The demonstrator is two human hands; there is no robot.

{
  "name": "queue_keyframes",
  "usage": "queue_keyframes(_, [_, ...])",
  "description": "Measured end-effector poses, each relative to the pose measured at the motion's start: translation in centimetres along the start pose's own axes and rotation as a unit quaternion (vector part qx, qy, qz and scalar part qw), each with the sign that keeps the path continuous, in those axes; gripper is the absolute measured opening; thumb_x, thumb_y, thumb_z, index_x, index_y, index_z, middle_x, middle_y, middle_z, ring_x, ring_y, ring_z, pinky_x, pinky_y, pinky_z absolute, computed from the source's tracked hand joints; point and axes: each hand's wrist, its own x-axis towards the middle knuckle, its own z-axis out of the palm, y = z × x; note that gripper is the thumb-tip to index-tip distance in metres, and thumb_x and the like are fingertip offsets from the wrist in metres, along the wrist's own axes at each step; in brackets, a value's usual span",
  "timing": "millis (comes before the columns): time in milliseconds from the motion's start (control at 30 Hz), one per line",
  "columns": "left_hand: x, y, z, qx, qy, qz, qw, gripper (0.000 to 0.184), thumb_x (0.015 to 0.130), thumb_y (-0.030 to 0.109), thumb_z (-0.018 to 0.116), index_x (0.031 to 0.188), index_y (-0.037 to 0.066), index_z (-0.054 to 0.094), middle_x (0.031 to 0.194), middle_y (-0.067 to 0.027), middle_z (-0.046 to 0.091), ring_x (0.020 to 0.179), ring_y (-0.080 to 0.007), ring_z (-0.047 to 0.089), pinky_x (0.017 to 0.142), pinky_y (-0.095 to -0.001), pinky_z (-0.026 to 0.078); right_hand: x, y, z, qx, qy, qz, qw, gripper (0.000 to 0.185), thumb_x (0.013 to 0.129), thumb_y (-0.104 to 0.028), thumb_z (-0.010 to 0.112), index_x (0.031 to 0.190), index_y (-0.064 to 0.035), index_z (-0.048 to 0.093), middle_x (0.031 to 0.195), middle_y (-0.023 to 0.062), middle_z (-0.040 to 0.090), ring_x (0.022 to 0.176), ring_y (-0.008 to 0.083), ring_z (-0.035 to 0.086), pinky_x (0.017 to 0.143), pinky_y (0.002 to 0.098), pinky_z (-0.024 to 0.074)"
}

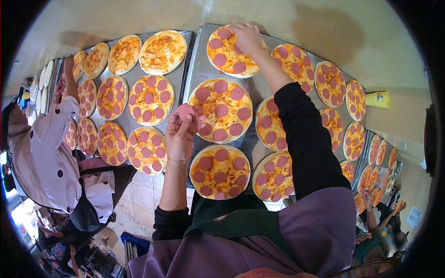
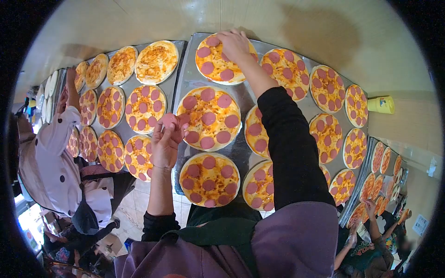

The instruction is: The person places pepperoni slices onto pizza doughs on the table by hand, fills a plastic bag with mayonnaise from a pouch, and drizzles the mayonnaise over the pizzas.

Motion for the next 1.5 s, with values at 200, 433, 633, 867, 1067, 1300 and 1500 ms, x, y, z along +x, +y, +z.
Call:
queue_keyframes(200, [1.2, 0.5, 1.1, -0.024, -0.005, -0.001, 1.000, 0.022, 0.094, 0.008, 0.043, 0.114, 0.002, 0.048, 0.110, -0.0111, 0.058, 0.102, -0.0266, 0.059, 0.086, -0.0419, 0.050, -0.6, 1.2, 1.0, -0.119, 0.008, 0.047, 0.992, 0.031, 0.078, -0.010, 0.051, 0.104, -0.0177, 0.064, 0.110, -0.0056, 0.061, 0.103, 0.0175, 0.050, 0.083, 0.0375, 0.0359])
queue_keyframes(433, [4.1, 0.7, 3.4, -0.055, -0.034, 0.000, 0.998, 0.026, 0.095, 0.010, 0.040, 0.119, 0.001, 0.044, 0.118, -0.0133, 0.053, 0.108, -0.0259, 0.055, 0.088, -0.0407, 0.049, -0.6, 0.0, -0.4, -0.067, 0.003, 0.062, 0.996, 0.036, 0.079, -0.008, 0.051, 0.112, -0.0167, 0.061, 0.115, -0.0023, 0.060, 0.102, 0.0186, 0.051, 0.084, 0.0361, 0.0368])
queue_keyframes(633, [7.0, -0.5, 4.7, -0.009, -0.063, 0.029, 0.998, 0.029, 0.094, 0.008, 0.041, 0.121, -0.002, 0.040, 0.125, -0.0174, 0.048, 0.111, -0.0301, 0.053, 0.093, -0.0415, 0.046, -3.5, -5.9, -5.3, 0.398, -0.036, 0.031, 0.916, 0.024, 0.087, -0.020, 0.056, 0.108, -0.0102, 0.062, 0.109, 0.0021, 0.062, 0.095, 0.0157, 0.058, 0.077, 0.0286, 0.0446])
queue_keyframes(867, [8.1, -0.9, 5.9, 0.055, -0.108, 0.005, 0.993, 0.027, 0.093, 0.006, 0.045, 0.118, -0.001, 0.046, 0.107, -0.0121, 0.059, 0.093, -0.0228, 0.062, 0.080, -0.0319, 0.053, -7.2, -7.8, -6.2, 0.381, 0.007, -0.045, 0.923, 0.024, 0.080, -0.011, 0.065, 0.104, -0.0051, 0.063, 0.094, 0.0083, 0.064, 0.086, 0.0180, 0.060, 0.074, 0.0298, 0.0491])
queue_keyframes(1067, [8.7, -1.9, 6.8, 0.092, -0.107, 0.003, 0.990, 0.026, 0.092, 0.006, 0.047, 0.117, -0.001, 0.049, 0.103, -0.0106, 0.060, 0.089, -0.0188, 0.062, 0.077, -0.0293, 0.054, -8.6, -7.6, -6.5, 0.294, 0.110, -0.036, 0.949, 0.015, 0.074, -0.013, 0.066, 0.088, -0.0089, 0.068, 0.090, 0.0044, 0.064, 0.085, 0.0224, 0.059, 0.078, 0.0361, 0.0440])
queue_keyframes(1300, [9.3, -3.4, 8.1, -0.017, -0.113, 0.004, 0.993, 0.025, 0.092, 0.008, 0.047, 0.115, -0.001, 0.050, 0.104, -0.0093, 0.059, 0.094, -0.0171, 0.060, 0.080, -0.0313, 0.052, -9.4, -7.2, -7.2, 0.221, 0.180, -0.059, 0.957, 0.012, 0.072, -0.012, 0.066, 0.084, -0.0117, 0.068, 0.090, -0.0008, 0.063, 0.089, 0.0198, 0.055, 0.081, 0.0348, 0.0403])
queue_keyframes(1500, [10.5, -4.1, 7.6, -0.135, -0.077, -0.064, 0.986, 0.033, 0.096, 0.021, 0.039, 0.120, 0.000, 0.046, 0.108, -0.0104, 0.057, 0.101, -0.0184, 0.056, 0.084, -0.0340, 0.050, -9.8, -6.4, -7.4, 0.298, 0.135, -0.075, 0.942, 0.012, 0.075, -0.010, 0.064, 0.087, -0.0097, 0.063, 0.090, 0.0007, 0.063, 0.086, 0.0192, 0.055, 0.081, 0.0344, 0.0389])
